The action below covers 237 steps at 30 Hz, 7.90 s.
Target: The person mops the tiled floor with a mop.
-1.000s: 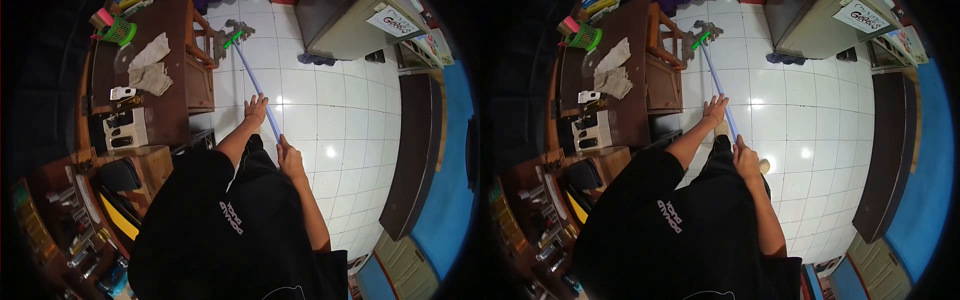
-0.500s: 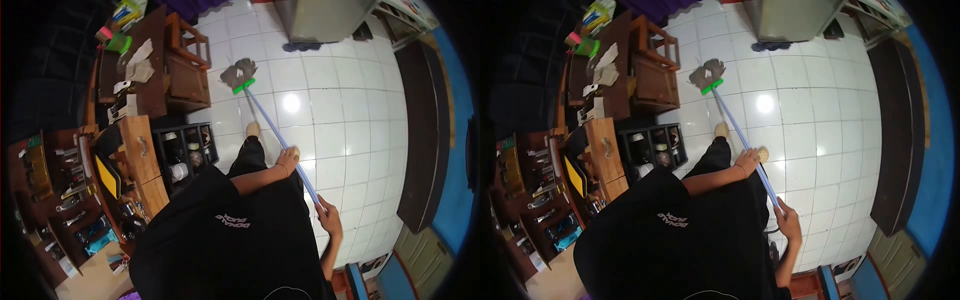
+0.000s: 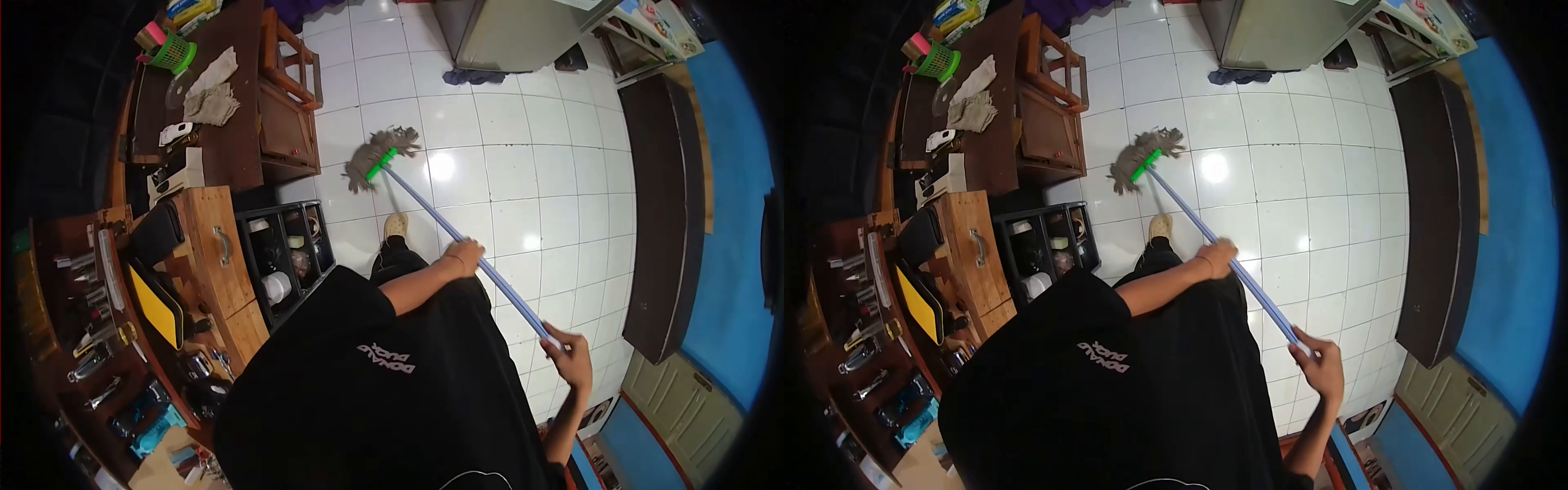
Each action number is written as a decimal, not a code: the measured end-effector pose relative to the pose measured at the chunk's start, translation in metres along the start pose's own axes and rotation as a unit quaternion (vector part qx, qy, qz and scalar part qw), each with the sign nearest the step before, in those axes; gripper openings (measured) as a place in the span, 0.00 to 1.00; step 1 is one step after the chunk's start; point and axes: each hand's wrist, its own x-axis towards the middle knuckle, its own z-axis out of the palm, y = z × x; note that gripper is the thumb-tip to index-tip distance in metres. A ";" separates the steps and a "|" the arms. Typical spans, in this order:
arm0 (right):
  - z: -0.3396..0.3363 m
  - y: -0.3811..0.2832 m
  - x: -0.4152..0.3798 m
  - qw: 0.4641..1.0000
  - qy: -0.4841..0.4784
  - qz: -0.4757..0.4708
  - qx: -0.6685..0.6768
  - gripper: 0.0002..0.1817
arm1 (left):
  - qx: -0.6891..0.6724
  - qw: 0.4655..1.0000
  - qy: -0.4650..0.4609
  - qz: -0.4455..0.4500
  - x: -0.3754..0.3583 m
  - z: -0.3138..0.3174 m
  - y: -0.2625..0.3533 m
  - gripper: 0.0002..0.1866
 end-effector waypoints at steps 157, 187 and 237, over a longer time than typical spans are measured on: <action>0.018 0.269 -0.086 0.943 0.276 -0.106 0.151 0.11 | 0.184 0.928 -0.276 0.168 0.045 0.126 0.170 0.18; 0.157 0.111 0.138 0.941 0.062 -0.066 0.326 0.15 | 0.076 0.992 -0.009 -0.105 -0.005 -0.011 0.002 0.36; 0.140 -0.009 0.073 0.955 0.176 -0.236 0.027 0.17 | 0.074 0.963 -0.042 -0.256 -0.032 -0.076 -0.128 0.35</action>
